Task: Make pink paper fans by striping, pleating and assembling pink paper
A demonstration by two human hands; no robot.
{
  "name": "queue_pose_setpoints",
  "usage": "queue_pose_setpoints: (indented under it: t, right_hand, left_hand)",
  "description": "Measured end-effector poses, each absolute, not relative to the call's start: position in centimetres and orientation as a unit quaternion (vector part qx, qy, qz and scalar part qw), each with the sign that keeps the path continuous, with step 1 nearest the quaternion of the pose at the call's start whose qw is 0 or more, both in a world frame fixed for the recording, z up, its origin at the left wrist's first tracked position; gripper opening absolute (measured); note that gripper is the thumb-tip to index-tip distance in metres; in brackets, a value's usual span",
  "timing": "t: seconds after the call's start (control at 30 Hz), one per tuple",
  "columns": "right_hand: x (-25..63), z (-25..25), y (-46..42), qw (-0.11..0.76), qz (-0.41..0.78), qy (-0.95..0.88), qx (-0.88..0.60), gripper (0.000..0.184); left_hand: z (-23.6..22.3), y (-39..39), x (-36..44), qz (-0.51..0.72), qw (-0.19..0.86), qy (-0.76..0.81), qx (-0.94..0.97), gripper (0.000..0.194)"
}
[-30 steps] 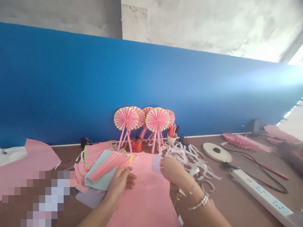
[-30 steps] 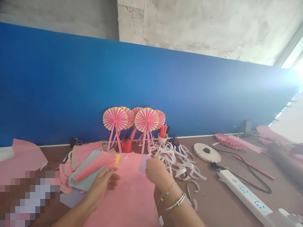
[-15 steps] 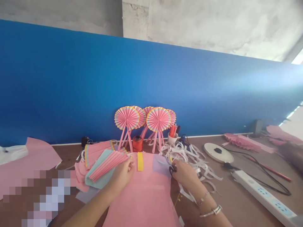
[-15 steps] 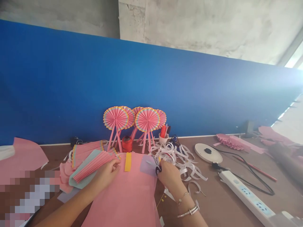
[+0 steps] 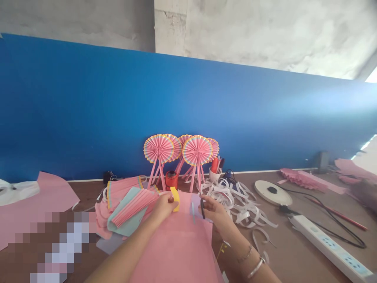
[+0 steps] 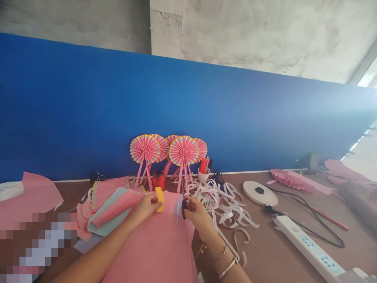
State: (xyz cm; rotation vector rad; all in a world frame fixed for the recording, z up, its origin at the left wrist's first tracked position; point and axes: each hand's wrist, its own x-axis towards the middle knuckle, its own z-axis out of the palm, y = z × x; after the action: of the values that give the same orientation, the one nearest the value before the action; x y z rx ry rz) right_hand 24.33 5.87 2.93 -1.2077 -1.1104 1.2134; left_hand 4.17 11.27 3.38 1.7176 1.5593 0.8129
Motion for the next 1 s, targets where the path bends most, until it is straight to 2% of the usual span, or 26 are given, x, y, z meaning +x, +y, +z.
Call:
queue_pose_setpoints:
  t: [0.17, 0.4, 0.6, 0.7, 0.8, 0.9, 1.0]
  right_hand:
    - [21.8, 4.4, 5.4, 0.529, 0.553, -0.43, -0.478, 0.041]
    - [16.5, 6.2, 6.6, 0.48, 0.586, -0.461, -0.462, 0.041]
    - [15.6, 6.2, 7.2, 0.466, 0.748, -0.345, -0.322, 0.034]
    - [15.9, 5.4, 7.1, 0.436, 0.783, -0.324, -0.302, 0.028]
    - [16.1, 4.8, 7.1, 0.42, 0.797, -0.315, -0.298, 0.031]
    - [16.6, 4.7, 7.4, 0.415, 0.785, -0.335, -0.316, 0.037]
    - [17.4, 5.0, 7.7, 0.403, 0.76, -0.38, -0.34, 0.036]
  left_hand:
    - [5.2, 8.8, 3.1, 0.379, 0.475, 0.528, 0.593, 0.028]
    - [6.0, 6.8, 1.8, 0.441, 0.568, 0.474, 0.509, 0.036]
    - [6.9, 7.4, -0.1, 0.453, 0.754, 0.27, 0.392, 0.034]
    - [6.6, 7.4, 0.0, 0.425, 0.763, 0.287, 0.394, 0.035]
    - [6.0, 7.4, 0.4, 0.423, 0.74, 0.332, 0.404, 0.03]
    - [5.9, 7.7, 0.6, 0.475, 0.685, 0.38, 0.401, 0.031]
    - [6.3, 8.1, 0.1, 0.525, 0.642, 0.392, 0.398, 0.032]
